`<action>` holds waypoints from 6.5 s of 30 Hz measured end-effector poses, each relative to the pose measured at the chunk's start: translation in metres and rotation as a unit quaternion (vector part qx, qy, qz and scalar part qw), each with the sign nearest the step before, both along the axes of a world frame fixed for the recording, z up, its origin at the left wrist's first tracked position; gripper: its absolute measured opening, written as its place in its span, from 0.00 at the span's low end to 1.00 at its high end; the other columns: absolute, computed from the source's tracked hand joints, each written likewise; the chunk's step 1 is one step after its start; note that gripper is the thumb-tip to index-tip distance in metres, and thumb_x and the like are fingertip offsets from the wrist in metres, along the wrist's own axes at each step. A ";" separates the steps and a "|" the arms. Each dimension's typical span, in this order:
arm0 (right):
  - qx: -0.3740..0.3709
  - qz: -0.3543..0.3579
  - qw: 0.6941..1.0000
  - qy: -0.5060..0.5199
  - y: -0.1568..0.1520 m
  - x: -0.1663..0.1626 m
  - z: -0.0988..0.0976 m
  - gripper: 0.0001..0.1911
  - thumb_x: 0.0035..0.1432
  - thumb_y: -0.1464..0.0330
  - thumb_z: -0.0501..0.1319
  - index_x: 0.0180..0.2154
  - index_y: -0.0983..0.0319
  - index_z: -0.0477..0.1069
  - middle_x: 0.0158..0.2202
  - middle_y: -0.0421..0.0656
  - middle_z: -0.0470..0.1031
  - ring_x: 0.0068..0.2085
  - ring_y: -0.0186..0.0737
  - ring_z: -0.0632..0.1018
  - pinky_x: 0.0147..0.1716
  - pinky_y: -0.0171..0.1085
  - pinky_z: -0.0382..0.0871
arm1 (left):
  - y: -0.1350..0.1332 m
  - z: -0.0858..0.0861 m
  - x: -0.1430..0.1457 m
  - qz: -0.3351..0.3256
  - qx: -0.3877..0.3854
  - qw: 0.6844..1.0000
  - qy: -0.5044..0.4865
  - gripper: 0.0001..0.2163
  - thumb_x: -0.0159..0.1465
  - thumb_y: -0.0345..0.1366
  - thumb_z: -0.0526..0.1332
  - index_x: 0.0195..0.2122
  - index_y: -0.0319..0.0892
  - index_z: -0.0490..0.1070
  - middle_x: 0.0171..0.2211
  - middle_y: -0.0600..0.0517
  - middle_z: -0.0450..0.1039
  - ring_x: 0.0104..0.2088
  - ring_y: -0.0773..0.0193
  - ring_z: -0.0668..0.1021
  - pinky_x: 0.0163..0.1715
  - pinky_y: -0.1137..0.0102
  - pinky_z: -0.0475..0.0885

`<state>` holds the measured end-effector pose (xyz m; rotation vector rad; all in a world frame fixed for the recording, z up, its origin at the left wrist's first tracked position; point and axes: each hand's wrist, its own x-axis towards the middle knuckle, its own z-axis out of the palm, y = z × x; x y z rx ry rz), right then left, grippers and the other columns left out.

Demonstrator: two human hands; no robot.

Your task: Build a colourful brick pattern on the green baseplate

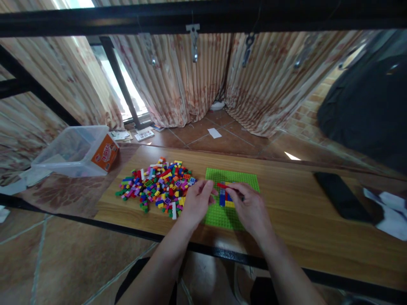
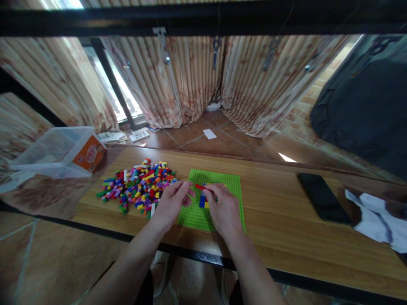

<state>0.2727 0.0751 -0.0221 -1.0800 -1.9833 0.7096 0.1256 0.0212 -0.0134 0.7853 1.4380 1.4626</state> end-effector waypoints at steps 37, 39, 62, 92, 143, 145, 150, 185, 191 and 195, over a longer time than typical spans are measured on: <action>0.010 -0.008 0.993 -0.116 0.060 0.009 -0.040 0.21 0.65 0.64 0.48 0.43 0.60 0.79 0.49 0.51 0.75 0.54 0.49 0.72 0.55 0.52 0.62 | 0.023 -0.029 0.026 -0.098 0.018 0.992 0.071 0.15 0.67 0.44 0.55 0.45 0.40 0.74 0.36 0.49 0.76 0.25 0.68 0.75 0.26 0.73 0.71; 0.005 0.000 0.993 -0.122 0.060 0.011 -0.040 0.20 0.65 0.64 0.49 0.41 0.59 0.79 0.49 0.51 0.75 0.54 0.49 0.72 0.55 0.52 0.63 | 0.024 -0.029 0.026 -0.101 0.021 0.992 0.075 0.14 0.67 0.43 0.55 0.44 0.40 0.74 0.36 0.49 0.75 0.26 0.67 0.75 0.26 0.73 0.71; -0.009 -0.028 0.997 -0.075 0.059 0.008 -0.046 0.16 0.61 0.60 0.56 0.33 0.60 0.80 0.46 0.51 0.75 0.50 0.49 0.74 0.54 0.52 0.64 | 0.017 -0.031 0.029 -0.127 0.024 0.982 0.140 0.17 0.69 0.44 0.52 0.53 0.41 0.71 0.45 0.46 0.76 0.38 0.61 0.79 0.36 0.69 0.76; -0.001 0.049 0.990 -0.131 0.058 0.025 -0.053 0.26 0.61 0.50 0.54 0.47 0.62 0.77 0.57 0.55 0.70 0.59 0.55 0.69 0.60 0.56 0.60 | 0.016 -0.027 0.028 -0.037 -0.011 0.970 0.242 0.20 0.62 0.23 0.55 0.56 0.39 0.67 0.44 0.47 0.80 0.41 0.62 0.81 0.47 0.65 0.76; -0.102 -0.020 0.994 -0.011 0.052 0.025 -0.022 0.19 0.62 0.58 0.55 0.45 0.61 0.77 0.46 0.50 0.80 0.47 0.47 0.79 0.51 0.49 0.70 | 0.048 -0.022 0.018 -0.064 0.043 0.899 0.430 0.18 0.59 0.21 0.55 0.49 0.41 0.72 0.44 0.47 0.77 0.44 0.59 0.78 0.52 0.63 0.73; -0.099 -0.008 0.995 -0.003 0.052 0.026 -0.021 0.17 0.62 0.60 0.56 0.46 0.59 0.77 0.47 0.49 0.79 0.49 0.47 0.78 0.52 0.49 0.69 | 0.049 -0.021 0.019 -0.058 0.048 0.916 0.395 0.16 0.60 0.22 0.56 0.47 0.41 0.74 0.45 0.47 0.77 0.45 0.59 0.79 0.52 0.63 0.73; -0.082 0.039 0.995 0.048 0.047 0.021 -0.016 0.14 0.58 0.63 0.62 0.47 0.56 0.77 0.49 0.45 0.78 0.51 0.44 0.76 0.55 0.46 0.67 | 0.052 -0.019 0.019 -0.052 0.054 0.974 0.212 0.09 0.62 0.30 0.59 0.41 0.38 0.76 0.38 0.48 0.79 0.38 0.62 0.79 0.43 0.68 0.74; -0.018 0.003 0.994 -0.105 0.048 0.003 -0.028 0.10 0.57 0.69 0.59 0.40 0.61 0.78 0.44 0.49 0.77 0.49 0.48 0.75 0.53 0.49 0.67 | 0.040 -0.026 0.023 -0.034 -0.001 0.972 0.233 0.17 0.63 0.23 0.55 0.52 0.35 0.72 0.47 0.41 0.79 0.47 0.58 0.81 0.52 0.61 0.75; -0.028 -0.009 0.997 -0.066 0.050 0.005 -0.032 0.13 0.56 0.66 0.58 0.40 0.61 0.78 0.44 0.50 0.78 0.49 0.49 0.76 0.52 0.50 0.67 | 0.038 -0.027 0.026 -0.030 -0.017 0.967 0.252 0.18 0.63 0.24 0.54 0.53 0.36 0.72 0.48 0.42 0.79 0.49 0.58 0.80 0.54 0.61 0.74; -0.030 -0.016 0.999 -0.040 0.051 0.006 -0.032 0.14 0.57 0.62 0.57 0.38 0.61 0.78 0.42 0.50 0.79 0.47 0.50 0.77 0.51 0.51 0.68 | 0.036 -0.028 0.028 -0.028 -0.013 0.967 0.254 0.19 0.63 0.24 0.54 0.54 0.36 0.71 0.48 0.42 0.79 0.49 0.57 0.80 0.54 0.61 0.74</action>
